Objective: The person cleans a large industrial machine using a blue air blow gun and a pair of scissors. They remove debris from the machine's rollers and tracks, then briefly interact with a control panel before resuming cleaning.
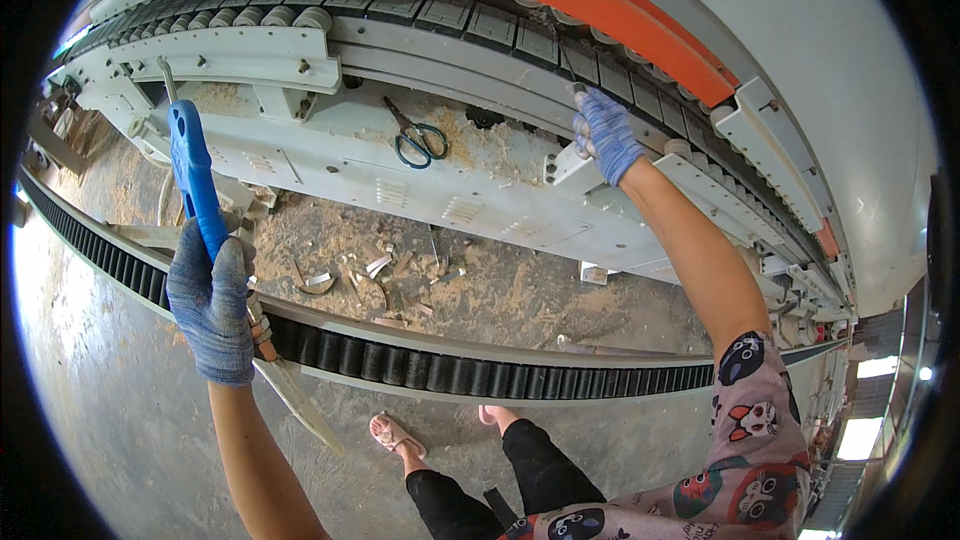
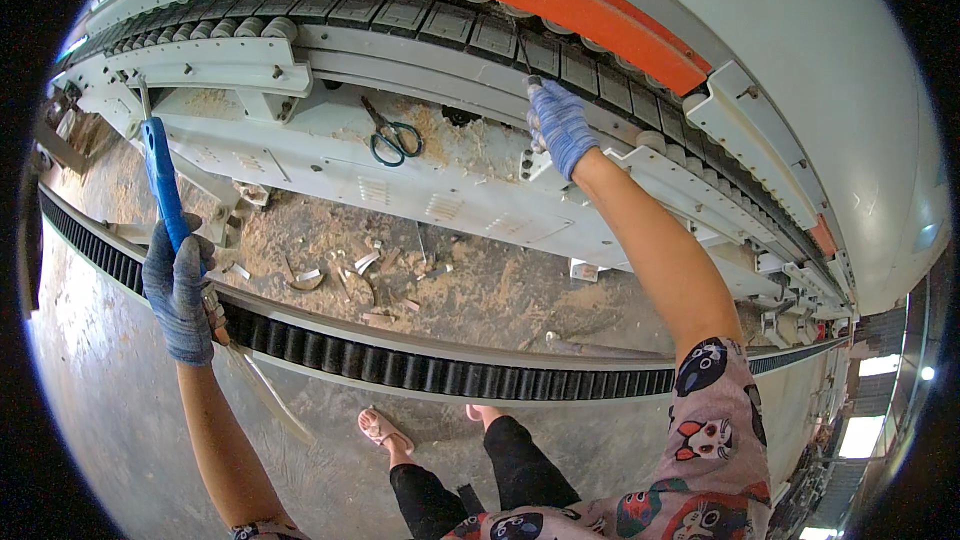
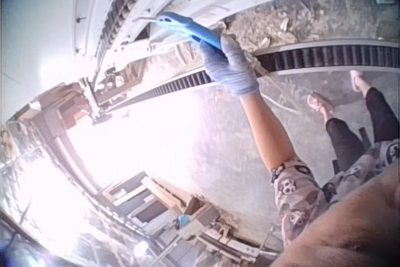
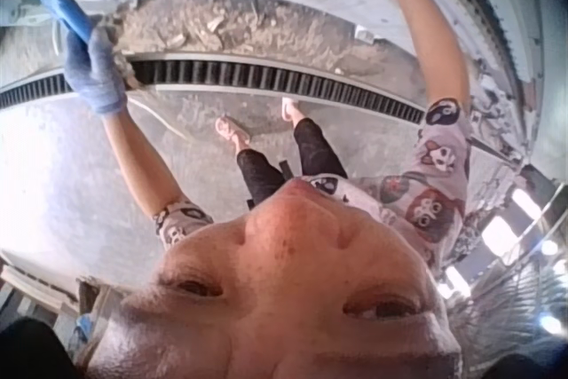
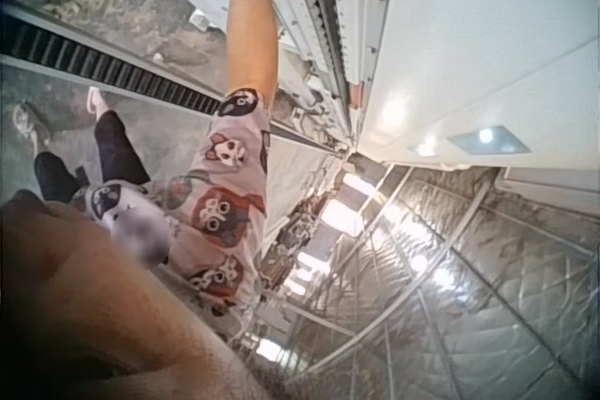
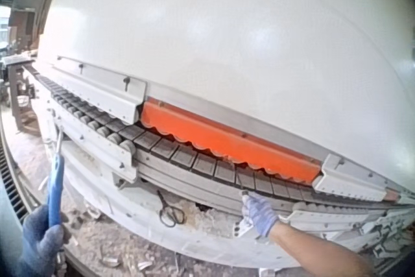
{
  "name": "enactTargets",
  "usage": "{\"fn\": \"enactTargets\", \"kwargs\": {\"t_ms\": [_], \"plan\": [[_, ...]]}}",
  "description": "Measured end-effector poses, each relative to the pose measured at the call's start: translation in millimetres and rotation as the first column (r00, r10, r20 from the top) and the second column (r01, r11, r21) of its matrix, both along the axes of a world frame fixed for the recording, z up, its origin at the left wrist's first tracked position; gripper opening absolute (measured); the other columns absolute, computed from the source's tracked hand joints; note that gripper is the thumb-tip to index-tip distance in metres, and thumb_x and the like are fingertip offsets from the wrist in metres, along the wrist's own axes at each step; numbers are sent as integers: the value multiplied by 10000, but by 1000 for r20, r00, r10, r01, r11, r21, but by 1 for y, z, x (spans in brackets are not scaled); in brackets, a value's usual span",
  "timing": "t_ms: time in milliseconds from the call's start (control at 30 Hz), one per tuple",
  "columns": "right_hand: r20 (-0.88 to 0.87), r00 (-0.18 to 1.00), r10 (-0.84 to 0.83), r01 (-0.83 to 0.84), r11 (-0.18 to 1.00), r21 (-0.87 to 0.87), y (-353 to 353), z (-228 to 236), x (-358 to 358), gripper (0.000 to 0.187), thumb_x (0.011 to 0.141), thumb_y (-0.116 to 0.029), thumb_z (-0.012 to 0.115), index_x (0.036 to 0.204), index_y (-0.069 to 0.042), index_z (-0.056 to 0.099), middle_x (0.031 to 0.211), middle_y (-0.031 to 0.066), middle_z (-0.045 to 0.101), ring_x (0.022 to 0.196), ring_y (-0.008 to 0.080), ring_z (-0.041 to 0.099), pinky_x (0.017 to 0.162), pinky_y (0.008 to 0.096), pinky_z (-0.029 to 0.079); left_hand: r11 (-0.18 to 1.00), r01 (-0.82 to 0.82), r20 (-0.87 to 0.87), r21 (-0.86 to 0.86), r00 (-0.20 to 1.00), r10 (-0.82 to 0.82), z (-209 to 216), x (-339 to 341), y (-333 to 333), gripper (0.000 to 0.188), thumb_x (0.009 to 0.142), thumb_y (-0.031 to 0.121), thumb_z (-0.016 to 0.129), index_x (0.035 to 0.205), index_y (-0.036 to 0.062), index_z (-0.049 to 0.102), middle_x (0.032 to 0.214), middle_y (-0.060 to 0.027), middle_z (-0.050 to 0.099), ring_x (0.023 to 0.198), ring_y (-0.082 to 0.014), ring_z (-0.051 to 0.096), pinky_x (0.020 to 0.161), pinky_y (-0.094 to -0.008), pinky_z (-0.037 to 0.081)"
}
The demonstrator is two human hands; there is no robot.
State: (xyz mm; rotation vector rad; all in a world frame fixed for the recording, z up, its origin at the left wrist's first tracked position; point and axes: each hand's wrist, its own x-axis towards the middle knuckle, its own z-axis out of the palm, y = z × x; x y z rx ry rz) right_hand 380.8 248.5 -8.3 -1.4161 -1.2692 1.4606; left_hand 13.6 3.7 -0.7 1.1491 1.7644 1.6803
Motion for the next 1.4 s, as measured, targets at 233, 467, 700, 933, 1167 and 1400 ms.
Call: {"fn": "enactTargets", "kwargs": {"t_ms": [233,467,700,933,1167,1400], "plan": [[-14,998,-68,69,987,144,3,-19,-9,173,928,-286,524,838,-138,523,536,-33,418,406,89,358,354,266,323,1000,-11,-14,22,1000,11,-4,-6,-3,327,881,258,556,1065,-12,575,739,-14,541,683,-80,491,644,-222,415],[205,976,-79,-15,908,419,6,-44,-11,155,927,-316,524,947,-166,557,539,-61,382,412,52,324,391,219,302,1000,-4,-13,17,1000,5,-5,-9,-4,340,881,270,553,1056,-20,573,729,-14,538,672,-79,484,635,-216,408],[245,958,-148,-3,850,526,19,-51,-18,189,918,-254,536,961,-79,595,620,-36,451,527,65,384,473,246,344,1000,27,-7,10,1000,-27,-7,-11,1,360,878,276,563,1078,-23,573,737,-19,552,680,-83,497,641,-221,416],[420,887,-193,-33,880,474,-3,-37,3,317,886,-176,538,1169,-34,551,804,78,570,644,139,519,628,277,468,999,29,48,38,998,-30,-15,-26,-11,410,865,228,617,1174,-32,545,866,-65,612,748,-109,580,692,-240,487],[755,606,-250,-255,838,482,1,-5,0,404,869,-245,532,1216,-38,530,1060,232,608,967,371,580,862,383,450,999,37,42,11,998,-37,-10,-30,-19,414,862,207,619,1181,-44,536,897,-65,608,772,-111,578,708,-240,485],[839,481,-255,-295,854,429,-10,2,-15,418,871,-269,507,1229,-53,518,1104,242,589,1031,390,559,899,414,438,998,50,49,24,998,-51,-5,-34,-28,406,853,184,623,1173,-50,539,930,-76,615,779,-107,561,713,-246,475]]}}
